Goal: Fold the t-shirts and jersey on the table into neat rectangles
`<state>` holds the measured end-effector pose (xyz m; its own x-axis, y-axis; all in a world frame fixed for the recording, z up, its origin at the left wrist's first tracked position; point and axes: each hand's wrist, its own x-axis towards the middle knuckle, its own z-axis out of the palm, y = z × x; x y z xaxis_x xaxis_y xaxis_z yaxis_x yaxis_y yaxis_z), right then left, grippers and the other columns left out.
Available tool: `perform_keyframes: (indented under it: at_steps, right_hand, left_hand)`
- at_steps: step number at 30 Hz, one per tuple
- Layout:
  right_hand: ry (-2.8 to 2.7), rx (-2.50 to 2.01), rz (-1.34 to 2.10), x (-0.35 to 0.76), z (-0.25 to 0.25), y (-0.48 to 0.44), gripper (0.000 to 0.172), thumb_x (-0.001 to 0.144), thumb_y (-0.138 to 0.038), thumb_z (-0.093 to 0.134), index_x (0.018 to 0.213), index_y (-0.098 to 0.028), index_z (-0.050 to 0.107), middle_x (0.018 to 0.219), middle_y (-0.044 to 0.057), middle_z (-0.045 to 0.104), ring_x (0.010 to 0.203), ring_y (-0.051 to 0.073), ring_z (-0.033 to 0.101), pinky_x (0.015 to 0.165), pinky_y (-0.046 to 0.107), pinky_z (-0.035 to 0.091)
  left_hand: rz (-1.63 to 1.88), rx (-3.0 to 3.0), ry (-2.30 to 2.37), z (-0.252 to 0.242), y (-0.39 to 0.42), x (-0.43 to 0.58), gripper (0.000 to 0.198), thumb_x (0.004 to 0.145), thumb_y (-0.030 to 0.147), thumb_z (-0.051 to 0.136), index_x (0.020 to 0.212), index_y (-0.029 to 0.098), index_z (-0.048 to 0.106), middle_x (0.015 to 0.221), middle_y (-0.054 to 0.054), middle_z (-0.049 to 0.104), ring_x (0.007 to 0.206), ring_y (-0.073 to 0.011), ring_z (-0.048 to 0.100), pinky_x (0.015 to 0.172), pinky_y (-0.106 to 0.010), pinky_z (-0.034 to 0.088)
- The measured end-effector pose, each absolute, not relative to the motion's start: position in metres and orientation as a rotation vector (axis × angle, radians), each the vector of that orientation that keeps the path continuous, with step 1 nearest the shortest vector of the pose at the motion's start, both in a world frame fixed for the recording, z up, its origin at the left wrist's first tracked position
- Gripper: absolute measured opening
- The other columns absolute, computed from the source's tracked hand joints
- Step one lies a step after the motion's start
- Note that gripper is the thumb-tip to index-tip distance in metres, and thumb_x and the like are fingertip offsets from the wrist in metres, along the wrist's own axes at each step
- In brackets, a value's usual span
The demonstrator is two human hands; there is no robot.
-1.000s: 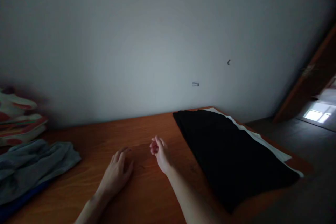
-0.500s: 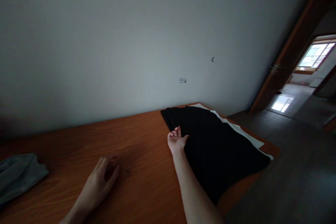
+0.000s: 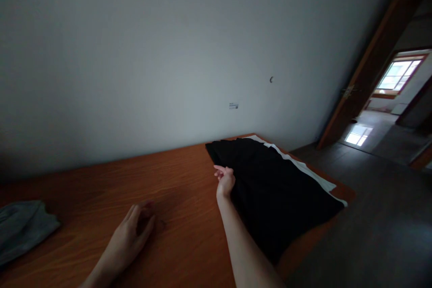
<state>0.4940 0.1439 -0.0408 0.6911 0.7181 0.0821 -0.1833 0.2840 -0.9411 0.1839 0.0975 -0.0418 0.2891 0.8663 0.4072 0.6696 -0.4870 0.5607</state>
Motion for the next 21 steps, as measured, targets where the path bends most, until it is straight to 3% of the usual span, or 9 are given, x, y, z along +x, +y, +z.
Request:
perform_keyframes:
  at_steps: [3, 5, 8, 9, 11, 14, 16, 18, 21]
  right_hand:
    - [-0.699, -1.168, 0.7, 0.468, -0.027, 0.135, 0.059, 0.09, -0.05, 0.031, 0.051, -0.023, 0.066, 0.047, 0.004, 0.055, 0.055, 0.018, 0.051, 0.063, 0.032, 0.041]
    - [-0.967, -1.168, 0.952, 0.44, -0.021, 0.125, 0.063, 0.092, -0.047, 0.028, 0.043, -0.023, 0.059, 0.043, 0.004, 0.053, 0.049, 0.016, 0.046, 0.061, 0.03, 0.041]
    - [-1.35, -1.051, 1.454, 0.391, -0.019, 0.109, 0.058, 0.089, -0.044, 0.039, 0.041, -0.02, 0.058, 0.041, 0.004, 0.055, 0.042, 0.014, 0.042, 0.05, 0.028, 0.036]
    - [-1.58, -0.923, 1.773, 0.376, -0.019, 0.103, 0.054, 0.089, -0.044, 0.043, 0.046, -0.017, 0.063, 0.044, 0.005, 0.058, 0.044, 0.015, 0.046, 0.051, 0.027, 0.038]
    - [-1.762, -0.765, 2.043, 0.356, -0.017, 0.093, 0.048, 0.086, -0.042, 0.051, 0.051, -0.014, 0.067, 0.043, 0.005, 0.059, 0.044, 0.015, 0.049, 0.05, 0.027, 0.038]
    - [-1.741, -0.531, 2.282, 0.352, -0.009, 0.087, 0.06, 0.092, -0.05, 0.039, 0.055, -0.014, 0.069, 0.039, 0.004, 0.053, 0.04, 0.014, 0.044, 0.046, 0.026, 0.034]
    - [-1.417, -0.572, 2.111, 0.366, -0.002, 0.09, 0.069, 0.092, -0.062, 0.027, 0.049, -0.02, 0.06, 0.032, -0.001, 0.039, 0.034, 0.012, 0.031, 0.042, 0.026, 0.028]
    - [-1.039, -0.734, 1.645, 0.388, 0.002, 0.098, 0.066, 0.09, -0.071, 0.027, 0.045, -0.025, 0.045, 0.034, -0.005, 0.031, 0.035, 0.011, 0.025, 0.042, 0.026, 0.025]
    - [-0.769, -1.093, 0.847, 0.424, 0.0, 0.111, 0.057, 0.085, -0.072, 0.041, 0.051, -0.026, 0.045, 0.043, -0.003, 0.041, 0.043, 0.014, 0.039, 0.047, 0.027, 0.033]
  left_hand:
    - [0.996, 2.261, 1.378, -0.041, 0.098, 0.186, 0.039, 0.085, 0.052, 0.056, 0.112, 0.024, 0.057, 0.101, -0.009, 0.073, 0.089, -0.0262, 0.074, 0.081, -0.04, 0.061]
    - [1.004, 2.247, 1.373, -0.043, 0.099, 0.186, 0.04, 0.085, 0.052, 0.057, 0.113, 0.024, 0.057, 0.107, -0.01, 0.073, 0.094, -0.0273, 0.074, 0.083, -0.041, 0.06]
    - [1.063, 2.235, 1.332, -0.049, 0.101, 0.18, 0.049, 0.084, 0.049, 0.059, 0.126, 0.024, 0.053, 0.118, -0.012, 0.071, 0.1, -0.0282, 0.072, 0.085, -0.042, 0.06]
    - [1.09, 2.261, 1.298, -0.051, 0.102, 0.177, 0.057, 0.081, 0.049, 0.061, 0.132, 0.025, 0.051, 0.121, -0.012, 0.07, 0.103, -0.029, 0.071, 0.087, -0.043, 0.06]
    - [1.109, 2.369, 1.214, -0.055, 0.102, 0.171, 0.073, 0.072, 0.047, 0.068, 0.14, 0.027, 0.047, 0.129, -0.012, 0.066, 0.112, -0.0324, 0.066, 0.094, -0.048, 0.057]
    - [1.027, 2.5, 1.212, -0.053, 0.098, 0.167, 0.066, 0.069, 0.041, 0.07, 0.133, 0.031, 0.059, 0.136, -0.011, 0.062, 0.121, -0.036, 0.06, 0.101, -0.054, 0.051]
    - [0.991, 2.473, 1.284, -0.048, 0.094, 0.17, 0.044, 0.074, 0.036, 0.066, 0.118, 0.03, 0.069, 0.132, -0.01, 0.064, 0.117, -0.0339, 0.062, 0.099, -0.053, 0.052]
    - [1.027, 2.385, 1.344, -0.044, 0.093, 0.174, 0.03, 0.08, 0.035, 0.06, 0.105, 0.028, 0.073, 0.125, -0.009, 0.068, 0.11, -0.0309, 0.066, 0.096, -0.051, 0.055]
    - [1.176, 2.193, 1.406, -0.041, 0.095, 0.175, 0.027, 0.08, 0.034, 0.055, 0.098, 0.026, 0.074, 0.119, -0.009, 0.069, 0.108, -0.0291, 0.067, 0.096, -0.048, 0.056]
